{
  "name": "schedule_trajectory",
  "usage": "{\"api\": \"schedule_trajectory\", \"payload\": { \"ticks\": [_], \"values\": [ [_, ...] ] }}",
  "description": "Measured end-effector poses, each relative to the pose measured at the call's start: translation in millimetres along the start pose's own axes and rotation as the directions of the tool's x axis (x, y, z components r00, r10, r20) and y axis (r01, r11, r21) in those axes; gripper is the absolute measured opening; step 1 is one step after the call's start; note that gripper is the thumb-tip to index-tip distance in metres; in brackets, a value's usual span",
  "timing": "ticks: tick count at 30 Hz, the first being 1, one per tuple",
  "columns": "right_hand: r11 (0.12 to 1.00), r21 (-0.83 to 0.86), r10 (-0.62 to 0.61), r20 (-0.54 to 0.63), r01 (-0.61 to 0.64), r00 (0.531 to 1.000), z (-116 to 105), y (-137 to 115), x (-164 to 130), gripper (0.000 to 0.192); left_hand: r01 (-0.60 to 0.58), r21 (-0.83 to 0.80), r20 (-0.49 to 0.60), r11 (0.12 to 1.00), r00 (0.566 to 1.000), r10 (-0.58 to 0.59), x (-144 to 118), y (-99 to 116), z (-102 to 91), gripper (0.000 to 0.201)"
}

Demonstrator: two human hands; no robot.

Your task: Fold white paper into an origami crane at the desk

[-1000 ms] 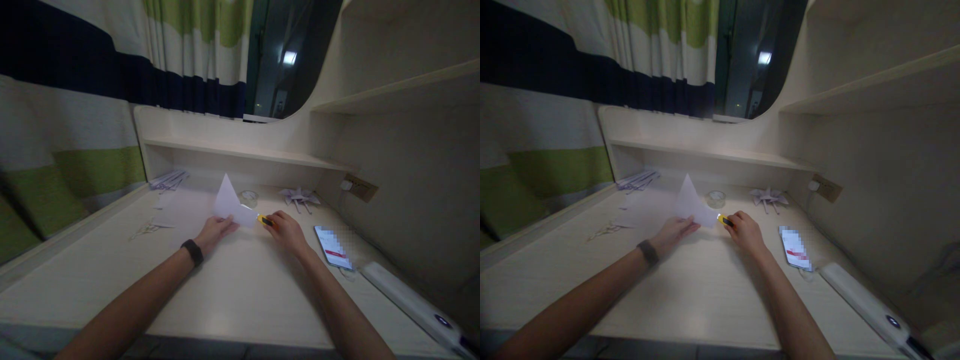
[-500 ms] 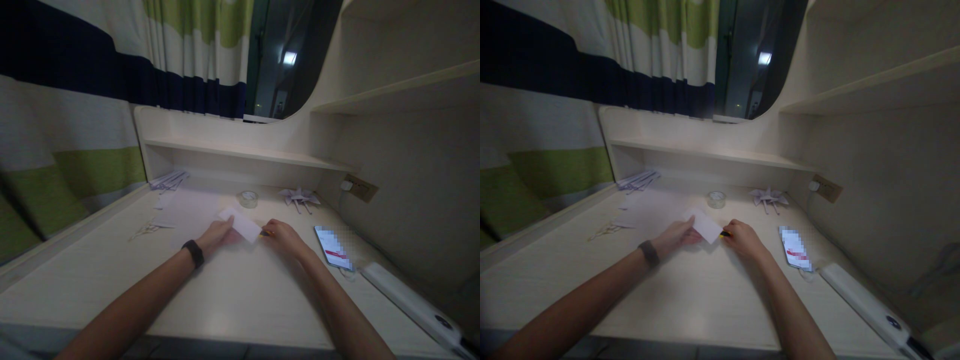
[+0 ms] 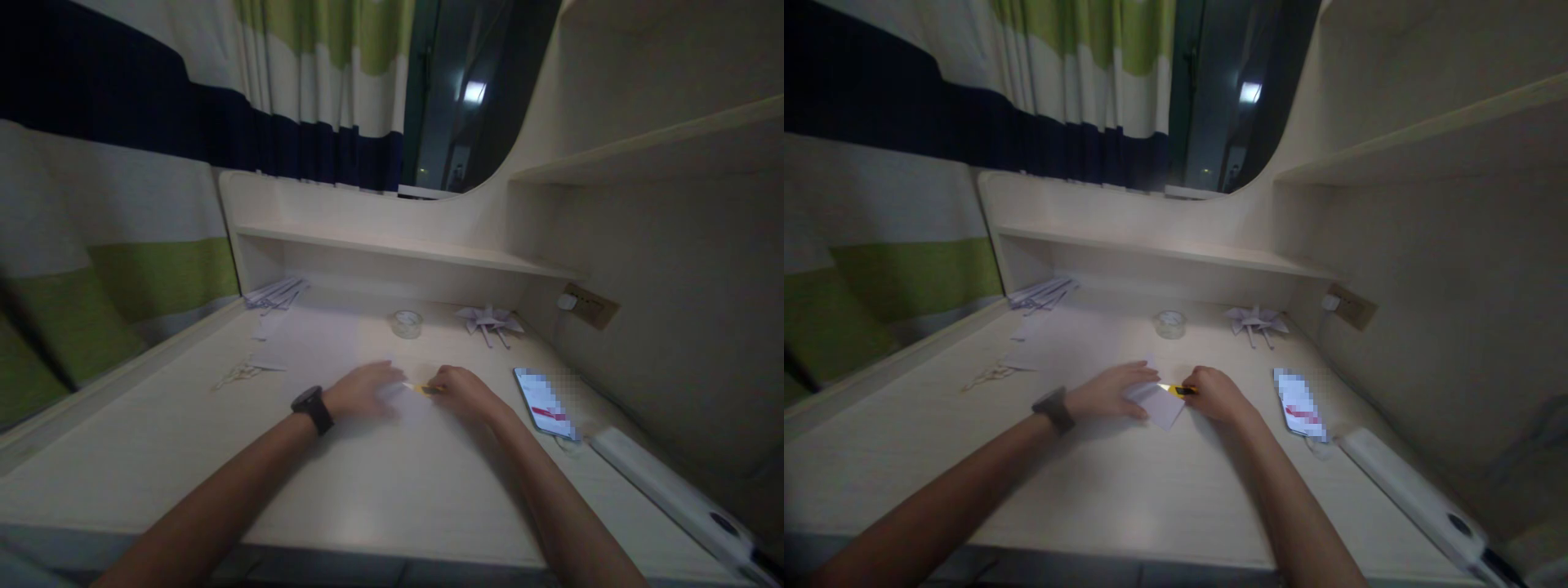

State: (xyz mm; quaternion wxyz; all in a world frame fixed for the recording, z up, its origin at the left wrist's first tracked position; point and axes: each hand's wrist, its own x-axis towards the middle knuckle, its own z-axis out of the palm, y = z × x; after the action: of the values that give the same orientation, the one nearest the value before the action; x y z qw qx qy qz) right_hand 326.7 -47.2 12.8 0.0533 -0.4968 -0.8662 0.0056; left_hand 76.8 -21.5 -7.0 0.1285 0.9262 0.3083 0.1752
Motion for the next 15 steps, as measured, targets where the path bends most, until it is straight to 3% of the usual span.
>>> {"api": "schedule_trajectory", "payload": {
  "ticks": [3,5,10,15],
  "values": [
    [1.0,0.016,-0.012,0.02,0.011,1.0,0.5,2.5,0.7,0.022,-0.037,0.092,0.126,0.995,0.992,0.025,-2.2,-6.5,13.1,0.074],
    [1.0,0.025,-0.007,0.042,0.006,0.999,-0.3,3.6,0.7,0.019,-0.028,0.137,0.147,0.99,0.989,0.008,-3.5,-8.7,18.4,0.071],
    [0.996,0.071,0.038,0.107,-0.046,0.993,-6.4,3.0,-2.7,0.019,-0.024,0.233,0.095,0.972,0.995,0.002,-4.6,-7.0,22.7,0.065],
    [0.996,0.079,0.028,0.074,-0.034,0.997,-8.3,0.9,-17.4,0.023,0.006,0.263,0.01,0.965,1.0,-0.009,-4.9,0.0,21.5,0.059]
  ]
}}
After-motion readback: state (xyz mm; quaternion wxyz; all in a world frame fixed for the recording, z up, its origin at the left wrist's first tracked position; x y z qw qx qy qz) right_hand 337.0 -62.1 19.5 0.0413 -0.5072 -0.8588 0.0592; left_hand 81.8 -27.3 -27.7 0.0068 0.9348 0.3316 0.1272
